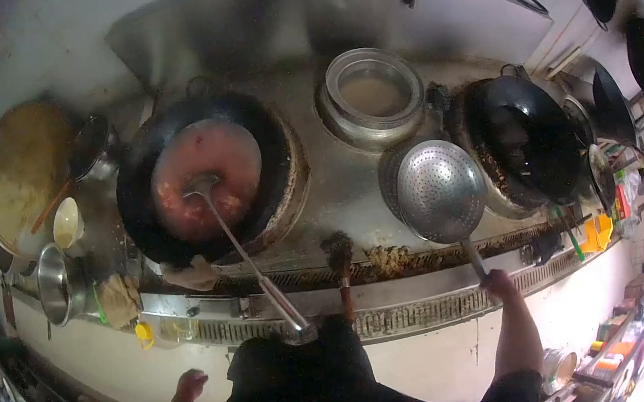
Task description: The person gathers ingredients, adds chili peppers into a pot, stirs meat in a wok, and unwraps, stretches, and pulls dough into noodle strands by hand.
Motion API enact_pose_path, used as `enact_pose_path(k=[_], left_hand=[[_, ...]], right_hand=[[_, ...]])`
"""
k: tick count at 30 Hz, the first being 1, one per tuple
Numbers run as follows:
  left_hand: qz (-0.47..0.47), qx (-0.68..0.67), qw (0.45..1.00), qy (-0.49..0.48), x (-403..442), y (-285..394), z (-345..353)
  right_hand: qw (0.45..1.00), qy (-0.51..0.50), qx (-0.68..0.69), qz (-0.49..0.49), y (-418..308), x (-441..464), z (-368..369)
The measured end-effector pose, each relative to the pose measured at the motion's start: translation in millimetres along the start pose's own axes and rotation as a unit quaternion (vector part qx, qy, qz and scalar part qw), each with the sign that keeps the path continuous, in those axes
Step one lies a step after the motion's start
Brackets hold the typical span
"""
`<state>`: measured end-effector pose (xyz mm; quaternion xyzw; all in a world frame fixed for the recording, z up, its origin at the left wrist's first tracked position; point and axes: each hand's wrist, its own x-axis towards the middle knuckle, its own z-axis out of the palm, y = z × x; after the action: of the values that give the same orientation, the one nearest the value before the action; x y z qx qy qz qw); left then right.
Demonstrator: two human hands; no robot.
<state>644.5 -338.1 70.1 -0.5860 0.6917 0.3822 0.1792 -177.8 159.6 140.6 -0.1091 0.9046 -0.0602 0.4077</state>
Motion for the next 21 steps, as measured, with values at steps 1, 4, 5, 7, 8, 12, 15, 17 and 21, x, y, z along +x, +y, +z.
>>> enact_pose_path(k=[1,4,5,7,8,12,15,17,21], left_hand=[[0.008,0.03,0.999,0.028,-33,85,-18],[0.053,-0.007,0.998,0.039,-38,147,-3],[0.046,-0.007,0.998,0.038,-31,138,8],[0.281,0.089,0.956,-0.002,2,110,36],[0.339,0.204,0.918,0.019,3,119,35],[0.054,-0.006,0.998,0.022,-49,193,11],[0.018,-0.056,0.998,0.026,-52,151,28],[0.055,0.013,0.998,0.004,-56,119,38],[-0.06,0.041,0.995,-0.065,-57,66,47]], right_hand=[[0.971,-0.097,0.214,0.04,-18,-2,4],[0.953,-0.07,0.28,-0.093,-67,-11,55],[0.927,-0.075,0.353,-0.097,-85,-15,69],[0.92,-0.06,0.376,-0.094,-140,-42,82],[0.934,-0.049,0.345,-0.081,-151,-38,97],[0.964,-0.013,0.229,-0.132,-229,-76,111],[0.977,0.031,0.16,-0.135,-239,-70,146],[0.977,0.002,0.181,-0.116,-256,-76,152],[0.957,0.003,0.266,-0.114,-285,-84,164]])
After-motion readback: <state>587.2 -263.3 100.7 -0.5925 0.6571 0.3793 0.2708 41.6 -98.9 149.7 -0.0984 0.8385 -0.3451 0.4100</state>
